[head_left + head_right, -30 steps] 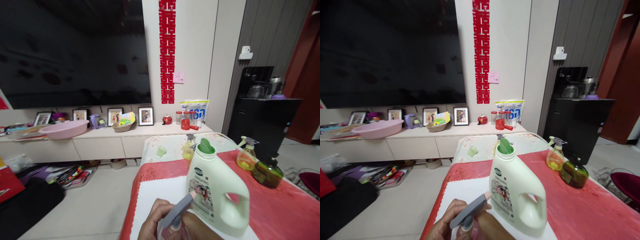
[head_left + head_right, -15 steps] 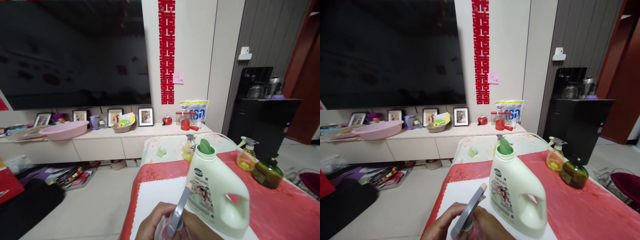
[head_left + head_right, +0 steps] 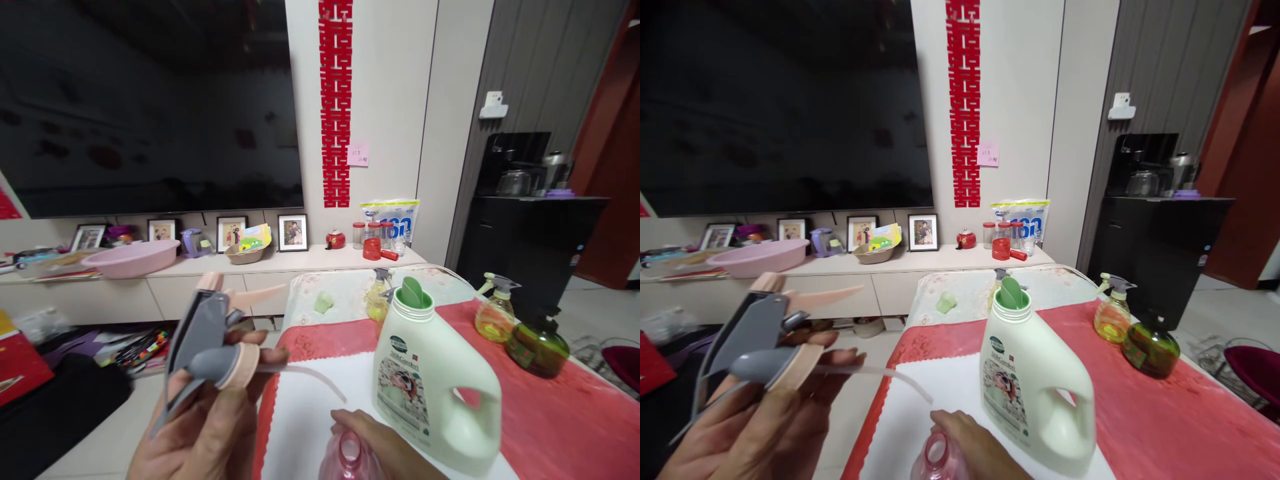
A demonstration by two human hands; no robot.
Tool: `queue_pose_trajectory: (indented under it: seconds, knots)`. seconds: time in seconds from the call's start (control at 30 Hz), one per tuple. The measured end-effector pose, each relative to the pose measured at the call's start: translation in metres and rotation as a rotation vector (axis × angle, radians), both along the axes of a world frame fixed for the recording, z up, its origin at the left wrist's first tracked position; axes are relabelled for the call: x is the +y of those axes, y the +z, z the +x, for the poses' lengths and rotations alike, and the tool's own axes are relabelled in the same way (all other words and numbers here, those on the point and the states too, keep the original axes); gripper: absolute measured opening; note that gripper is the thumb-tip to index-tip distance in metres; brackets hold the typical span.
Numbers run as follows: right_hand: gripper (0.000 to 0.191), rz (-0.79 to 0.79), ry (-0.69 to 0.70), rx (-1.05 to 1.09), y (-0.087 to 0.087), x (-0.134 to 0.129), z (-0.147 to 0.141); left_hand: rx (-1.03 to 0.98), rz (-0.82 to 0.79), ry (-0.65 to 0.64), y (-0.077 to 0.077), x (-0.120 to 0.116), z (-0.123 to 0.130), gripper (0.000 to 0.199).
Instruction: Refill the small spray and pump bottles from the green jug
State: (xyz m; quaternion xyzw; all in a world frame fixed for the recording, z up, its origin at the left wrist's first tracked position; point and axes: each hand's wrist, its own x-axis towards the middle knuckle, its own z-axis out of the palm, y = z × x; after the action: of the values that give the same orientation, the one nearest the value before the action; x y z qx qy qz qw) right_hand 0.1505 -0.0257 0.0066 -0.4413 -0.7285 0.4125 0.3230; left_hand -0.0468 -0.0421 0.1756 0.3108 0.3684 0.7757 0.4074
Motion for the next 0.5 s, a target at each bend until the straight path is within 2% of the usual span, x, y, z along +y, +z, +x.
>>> queue_pose_trajectory:
  seconds: [0.07, 0.13, 0.2, 0.3, 0.4, 0.5]
  knots:
    - [0.051, -0.002, -0.001, -0.037, 0.000, -0.001, 0.002, -0.043, 0.044, -0.028, 0.000, 0.012, 0.003, 0.039]
    - [0.060, -0.003, 0.023, -0.082, 0.002, -0.001, 0.006, -0.090, 0.087, -0.123, -0.012, 0.026, 0.007, 0.041]
    - [0.070, -0.004, 0.050, -0.136, 0.003, -0.001, 0.013, -0.144, 0.031, -0.242, -0.033, 0.042, 0.011, 0.041]
    - [0.075, -0.003, 0.037, -0.217, 0.000, -0.002, 0.021, -0.244, -0.178, -0.221, -0.071, 0.064, 0.015, 0.020]
    - [0.071, 0.012, -0.055, -0.269, -0.002, -0.009, 0.025, -0.293, -0.345, -0.249, -0.104, 0.078, 0.021, 0.010]
    - [0.057, 0.055, -0.191, -0.324, 0.012, -0.020, 0.027, -0.315, -0.432, -0.330, -0.128, 0.082, 0.030, 0.010]
